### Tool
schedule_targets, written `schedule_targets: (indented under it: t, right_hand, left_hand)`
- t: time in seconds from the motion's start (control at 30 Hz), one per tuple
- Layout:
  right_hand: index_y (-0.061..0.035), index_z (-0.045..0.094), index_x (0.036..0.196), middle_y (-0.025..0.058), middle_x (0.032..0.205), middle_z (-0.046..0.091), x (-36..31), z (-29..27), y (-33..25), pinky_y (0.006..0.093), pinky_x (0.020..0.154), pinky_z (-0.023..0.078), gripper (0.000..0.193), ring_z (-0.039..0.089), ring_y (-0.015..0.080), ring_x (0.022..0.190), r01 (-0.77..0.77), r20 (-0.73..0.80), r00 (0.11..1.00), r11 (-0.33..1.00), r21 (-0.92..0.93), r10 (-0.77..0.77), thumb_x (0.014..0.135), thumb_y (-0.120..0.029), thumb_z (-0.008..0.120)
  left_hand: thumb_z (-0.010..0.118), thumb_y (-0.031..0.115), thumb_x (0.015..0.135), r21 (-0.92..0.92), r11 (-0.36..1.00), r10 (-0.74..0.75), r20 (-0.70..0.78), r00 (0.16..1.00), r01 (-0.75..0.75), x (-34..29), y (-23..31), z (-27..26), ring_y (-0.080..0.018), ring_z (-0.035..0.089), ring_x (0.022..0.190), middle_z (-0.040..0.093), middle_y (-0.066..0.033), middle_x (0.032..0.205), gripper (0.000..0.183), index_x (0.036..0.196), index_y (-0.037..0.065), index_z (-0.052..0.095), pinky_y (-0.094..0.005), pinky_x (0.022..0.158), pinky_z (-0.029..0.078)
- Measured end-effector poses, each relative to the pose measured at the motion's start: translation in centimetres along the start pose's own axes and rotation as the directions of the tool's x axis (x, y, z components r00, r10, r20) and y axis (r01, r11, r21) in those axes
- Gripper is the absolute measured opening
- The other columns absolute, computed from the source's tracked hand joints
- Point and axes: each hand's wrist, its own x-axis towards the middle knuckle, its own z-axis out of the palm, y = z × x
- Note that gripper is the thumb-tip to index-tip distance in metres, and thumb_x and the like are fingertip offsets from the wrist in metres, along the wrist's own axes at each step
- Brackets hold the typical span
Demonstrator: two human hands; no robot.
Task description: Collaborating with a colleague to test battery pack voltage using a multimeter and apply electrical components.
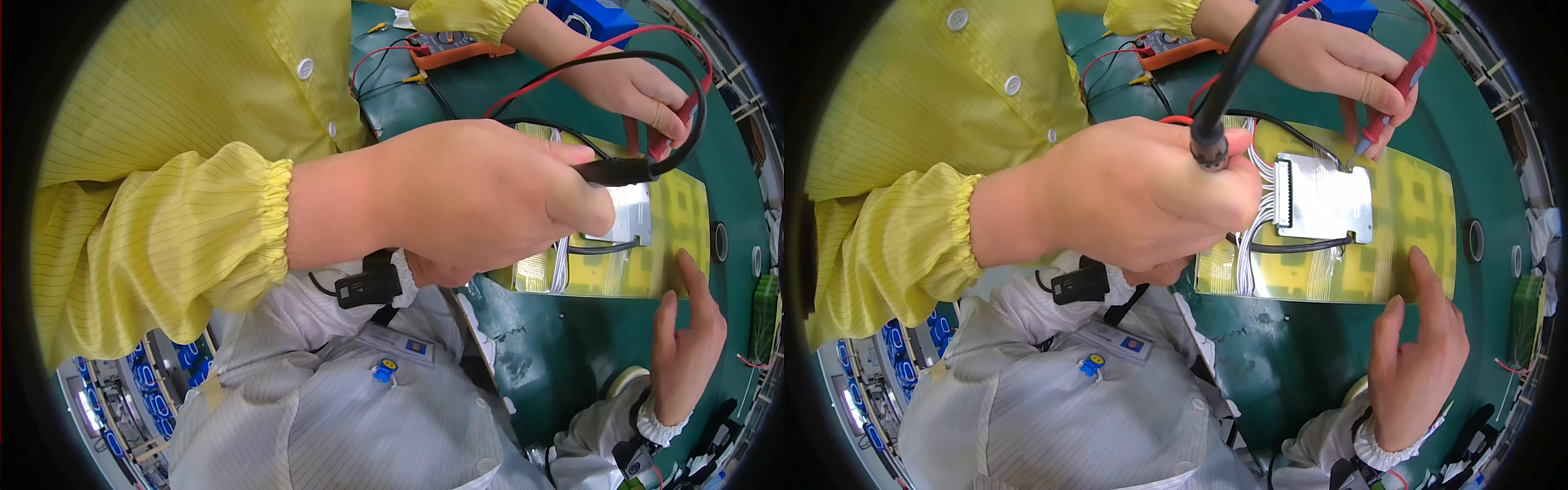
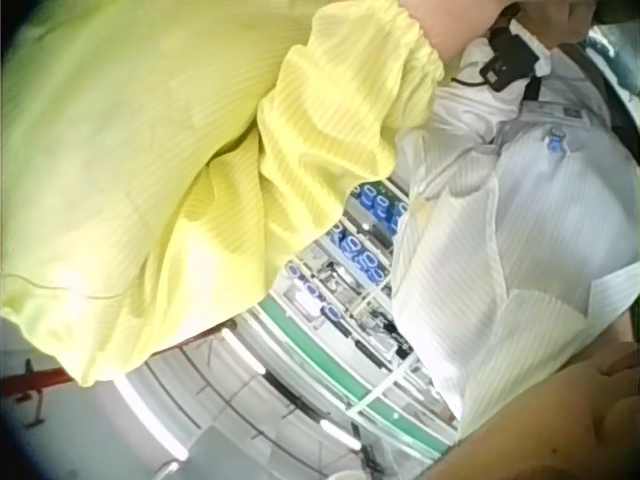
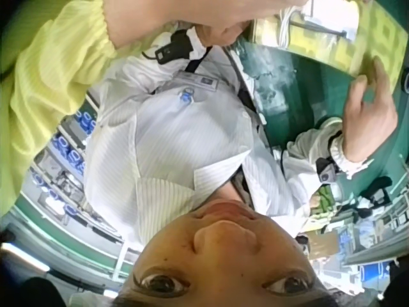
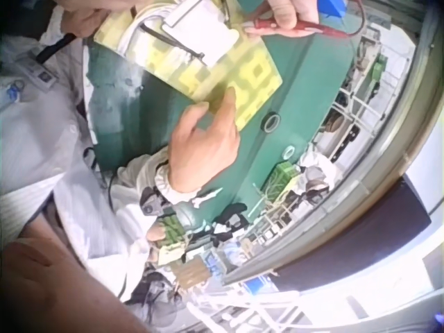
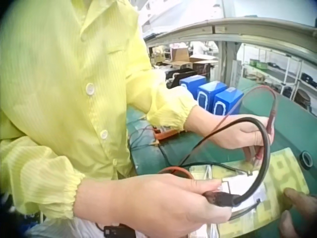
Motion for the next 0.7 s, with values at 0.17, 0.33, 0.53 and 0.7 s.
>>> schedule_targets:
  t: [0.17,0.33,0.53,0.7]
  right_hand:
    - [0.0,0.064,0.129,0.0239,0.101,0.07,0.0,-0.2,-0.2,0.0438,0.076,0.051,0.041,0.066,0.0388,0.084,-0.051,0.021,0.998,0.999,0.004,0.051,0.089,-0.004,0.059]
    - [0.0014,0.065,0.128,0.0251,0.09,0.067,0.4,0.1,-0.2,0.0391,0.064,0.049,0.04,0.062,0.0372,0.067,0.023,-0.043,0.999,1.0,0.02,-0.022,0.089,-0.004,0.059]
    - [0.0006,0.065,0.128,0.0231,0.088,0.067,0.4,0.3,-1.2,0.037,0.056,0.044,0.04,0.055,0.0277,0.056,-0.071,-0.012,0.997,0.997,0.036,0.072,0.089,-0.004,0.059]
    - [-0.0002,0.065,0.128,0.0231,0.088,0.067,0.8,-0.1,-1.4,0.0386,0.055,0.042,0.041,0.049,0.0277,0.053,-0.057,-0.024,0.998,0.997,0.055,0.059,0.088,-0.004,0.059]
  left_hand:
    - [0.067,0.021,0.098,-0.048,0.999,0.019,-0.103,0.995,-0.024,0.3,-0.4,0.5,-0.0115,0.054,0.072,0.052,0.0053,0.075,0.012,0.095,0.013,0.058,-0.0254,0.064,0.037]
    - [0.07,0.014,0.095,-0.321,0.938,-0.198,-0.182,0.963,0.132,-0.2,0.8,1.2,-0.0129,0.055,0.078,0.054,0.0041,0.082,0.012,0.096,0.009,0.059,-0.0253,0.067,0.042]
    - [0.075,-0.006,0.085,-0.379,0.904,-0.306,-0.248,0.919,0.199,-0.9,1.0,1.9,-0.0142,0.059,0.09,0.058,-0.0008,0.092,0.019,0.097,-0.002,0.062,-0.0233,0.081,0.051]
    - [0.073,-0.007,0.084,-0.285,0.954,-0.182,-0.314,0.932,0.09,-0.6,-0.4,1.9,-0.0157,0.06,0.092,0.058,-0.002,0.091,0.015,0.089,0.001,0.062,-0.0259,0.081,0.052]
